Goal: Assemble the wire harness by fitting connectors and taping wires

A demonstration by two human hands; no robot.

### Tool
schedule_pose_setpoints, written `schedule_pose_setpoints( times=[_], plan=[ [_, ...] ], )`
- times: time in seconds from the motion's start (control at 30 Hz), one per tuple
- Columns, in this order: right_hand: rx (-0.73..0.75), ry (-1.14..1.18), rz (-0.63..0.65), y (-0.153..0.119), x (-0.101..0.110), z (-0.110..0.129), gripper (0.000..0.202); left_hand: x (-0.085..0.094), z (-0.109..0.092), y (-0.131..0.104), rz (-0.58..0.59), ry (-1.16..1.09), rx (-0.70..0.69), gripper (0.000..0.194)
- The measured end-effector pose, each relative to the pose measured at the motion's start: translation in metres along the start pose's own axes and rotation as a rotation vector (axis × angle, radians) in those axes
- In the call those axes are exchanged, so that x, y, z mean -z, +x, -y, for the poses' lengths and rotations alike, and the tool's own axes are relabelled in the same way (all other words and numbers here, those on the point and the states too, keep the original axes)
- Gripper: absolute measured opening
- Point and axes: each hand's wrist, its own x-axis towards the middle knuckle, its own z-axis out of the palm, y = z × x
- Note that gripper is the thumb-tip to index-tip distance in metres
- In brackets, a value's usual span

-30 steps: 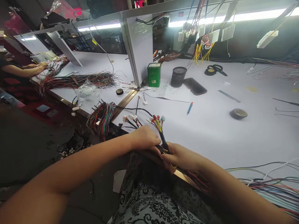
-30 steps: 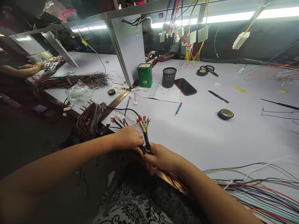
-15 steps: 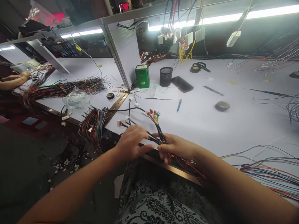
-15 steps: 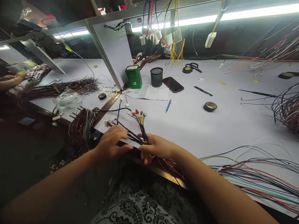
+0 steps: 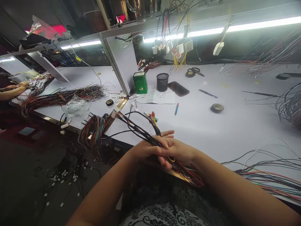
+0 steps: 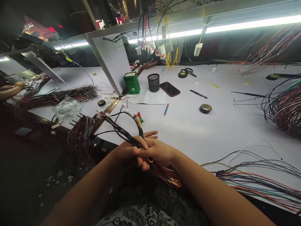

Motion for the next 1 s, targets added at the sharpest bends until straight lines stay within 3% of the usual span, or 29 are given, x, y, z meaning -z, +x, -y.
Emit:
schedule_pose_setpoints(
  times=[0.07, 0.13, 0.23, 0.4, 0.5, 0.57, 0.63, 0.73, 0.87, 0.93, 1.0],
  plan=[
    [-0.043, -0.001, 0.021, -0.003, 0.003, 0.003, 0.029, 0.006, -0.007, 0.001, 0.020, 0.144, 0.022, 0.040],
    [-0.099, -0.101, 0.010, -0.006, 0.005, 0.007, 0.026, 0.007, -0.007, 0.001, -0.075, 0.251, 0.042, 0.044],
    [-0.155, -0.334, -0.017, -0.008, 0.004, 0.013, 0.041, 0.002, 0.001, -0.001, -0.247, 0.228, 0.021, 0.047],
    [-0.185, -0.253, -0.012, -0.003, 0.004, 0.012, 0.046, -0.014, 0.019, -0.003, -0.122, -0.123, -0.046, 0.047],
    [-0.180, -0.209, 0.007, -0.002, 0.012, 0.010, 0.037, -0.019, 0.019, 0.004, -0.321, -0.219, 0.002, 0.030],
    [-0.197, -0.273, -0.009, -0.006, 0.018, 0.012, 0.025, -0.019, 0.014, 0.012, -0.510, -0.336, -0.041, 0.036],
    [-0.297, -0.432, -0.076, -0.015, 0.024, 0.014, 0.032, -0.016, 0.008, 0.021, -0.645, -0.476, -0.113, 0.043],
    [-0.408, -0.666, -0.195, -0.036, 0.030, 0.019, 0.028, -0.009, 0.004, 0.033, -0.708, -0.646, -0.162, 0.041],
    [-0.372, -0.928, -0.286, -0.073, 0.044, 0.016, 0.029, 0.002, 0.010, 0.048, -0.781, -0.701, -0.209, 0.031],
    [-0.313, -1.171, -0.462, -0.097, 0.055, 0.008, 0.041, 0.009, 0.014, 0.055, -0.893, -0.696, -0.239, 0.024],
    [-0.162, -1.429, -0.669, -0.121, 0.064, -0.002, 0.059, 0.016, 0.016, 0.063, -0.996, -0.710, -0.248, 0.019]
  ],
)
